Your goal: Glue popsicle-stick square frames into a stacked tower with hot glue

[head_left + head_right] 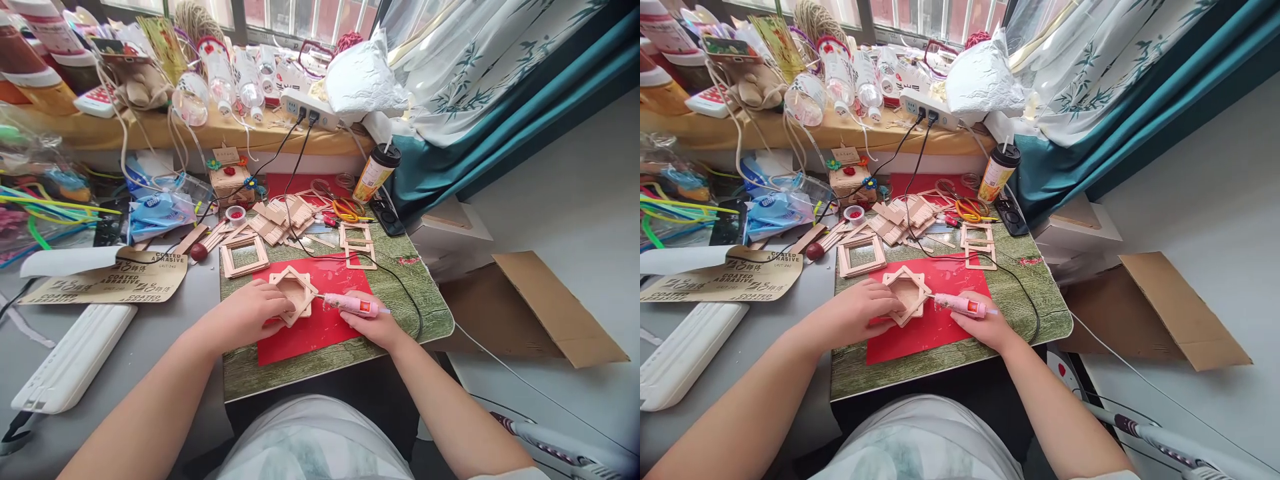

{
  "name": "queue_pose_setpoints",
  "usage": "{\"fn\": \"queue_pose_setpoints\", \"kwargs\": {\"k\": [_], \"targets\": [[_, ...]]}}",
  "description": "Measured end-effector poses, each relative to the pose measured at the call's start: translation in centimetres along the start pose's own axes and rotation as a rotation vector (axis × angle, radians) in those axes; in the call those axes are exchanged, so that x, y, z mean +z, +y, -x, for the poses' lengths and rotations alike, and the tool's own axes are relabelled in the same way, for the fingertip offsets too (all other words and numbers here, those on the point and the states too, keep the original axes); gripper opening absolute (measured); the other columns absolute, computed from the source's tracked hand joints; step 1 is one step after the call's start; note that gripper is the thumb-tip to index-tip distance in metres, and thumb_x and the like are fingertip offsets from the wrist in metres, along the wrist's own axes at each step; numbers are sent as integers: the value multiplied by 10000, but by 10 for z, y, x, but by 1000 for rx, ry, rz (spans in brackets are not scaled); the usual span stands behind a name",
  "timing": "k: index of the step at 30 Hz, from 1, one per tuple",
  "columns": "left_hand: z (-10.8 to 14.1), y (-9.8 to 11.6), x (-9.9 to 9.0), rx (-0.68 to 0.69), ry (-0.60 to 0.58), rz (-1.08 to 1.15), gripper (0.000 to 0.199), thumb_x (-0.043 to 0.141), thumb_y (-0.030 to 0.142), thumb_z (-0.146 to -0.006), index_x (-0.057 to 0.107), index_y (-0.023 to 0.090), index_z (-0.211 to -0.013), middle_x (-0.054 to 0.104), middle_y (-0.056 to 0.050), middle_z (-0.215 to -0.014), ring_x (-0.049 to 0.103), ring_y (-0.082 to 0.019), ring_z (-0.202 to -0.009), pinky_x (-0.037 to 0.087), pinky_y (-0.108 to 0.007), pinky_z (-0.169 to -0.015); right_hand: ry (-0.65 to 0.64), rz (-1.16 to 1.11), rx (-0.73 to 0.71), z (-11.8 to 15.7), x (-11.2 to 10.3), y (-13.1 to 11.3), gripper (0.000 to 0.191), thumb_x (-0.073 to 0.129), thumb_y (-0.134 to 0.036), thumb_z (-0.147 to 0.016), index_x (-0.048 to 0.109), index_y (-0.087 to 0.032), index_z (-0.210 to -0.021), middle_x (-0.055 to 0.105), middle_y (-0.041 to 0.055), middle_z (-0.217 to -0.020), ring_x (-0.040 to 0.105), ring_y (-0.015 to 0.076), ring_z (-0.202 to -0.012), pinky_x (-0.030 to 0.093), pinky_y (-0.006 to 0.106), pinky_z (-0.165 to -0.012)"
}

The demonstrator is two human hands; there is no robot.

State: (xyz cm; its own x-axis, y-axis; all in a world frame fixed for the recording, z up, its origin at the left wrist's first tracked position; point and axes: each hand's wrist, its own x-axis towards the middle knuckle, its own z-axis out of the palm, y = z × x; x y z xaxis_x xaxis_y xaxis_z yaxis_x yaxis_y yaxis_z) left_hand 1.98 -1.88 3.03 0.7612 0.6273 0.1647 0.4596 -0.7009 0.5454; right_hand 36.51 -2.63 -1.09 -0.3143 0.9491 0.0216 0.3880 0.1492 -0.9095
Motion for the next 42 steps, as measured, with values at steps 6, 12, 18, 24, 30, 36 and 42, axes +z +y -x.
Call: {"fn": "queue_pose_setpoints", "kwargs": {"k": [6,12,18,24,30,36,42], "targets": [[2,-1,-2,3,11,-7,143,675,192,-1011,749,260,-1113,777,-62,-1068,716,-230,-1003,491,-356,-887,-146,-53,45,0,-6,-17,159,765,-411,-962,761,-252,-972,750,43,-967,696,232,-871,581,377,-798],[-1,1,-2,41,46,5,208,586,185,-1073,768,272,-1123,776,-51,-1009,708,-208,-928,494,-343,-844,-123,-68,98,4,-11,-20,169,762,-407,-955,728,-250,-904,687,7,-853,624,194,-755,516,330,-686],[-1,-4,2,38,40,13,200,572,211,-1090,764,263,-1111,778,-52,-1007,706,-206,-921,489,-341,-830,-77,-55,187,10,-1,-27,272,792,-418,-913,630,-245,-779,581,-22,-732,518,166,-662,426,310,-607],[1,-7,3,14,5,-21,209,551,251,-1109,760,256,-1119,778,-59,-1004,704,-216,-921,485,-347,-838,-5,3,211,13,9,-36,300,807,-517,-870,677,-253,-814,610,-5,-713,539,191,-668,448,322,-599],[-1,-2,1,16,4,-24,229,532,229,-1112,761,242,-1123,776,-61,-984,707,-212,-909,478,-344,-825,-57,92,277,12,10,-40,383,791,-440,-887,509,-247,-713,496,-39,-692,460,158,-650,364,297,-602],[-1,-2,2,13,30,-31,201,566,215,-1095,766,235,-1080,773,-59,-959,712,-208,-891,481,-331,-811,-82,103,301,12,11,-40,376,766,-450,-904,507,-246,-722,498,-41,-712,469,157,-667,357,295,-621],[0,-6,6,-6,10,-31,203,566,221,-1100,768,237,-1088,775,-50,-969,703,-205,-890,466,-323,-820,-85,117,299,12,14,-35,375,741,-453,-925,505,-243,-724,508,-43,-720,485,152,-668,355,287,-617]]}}
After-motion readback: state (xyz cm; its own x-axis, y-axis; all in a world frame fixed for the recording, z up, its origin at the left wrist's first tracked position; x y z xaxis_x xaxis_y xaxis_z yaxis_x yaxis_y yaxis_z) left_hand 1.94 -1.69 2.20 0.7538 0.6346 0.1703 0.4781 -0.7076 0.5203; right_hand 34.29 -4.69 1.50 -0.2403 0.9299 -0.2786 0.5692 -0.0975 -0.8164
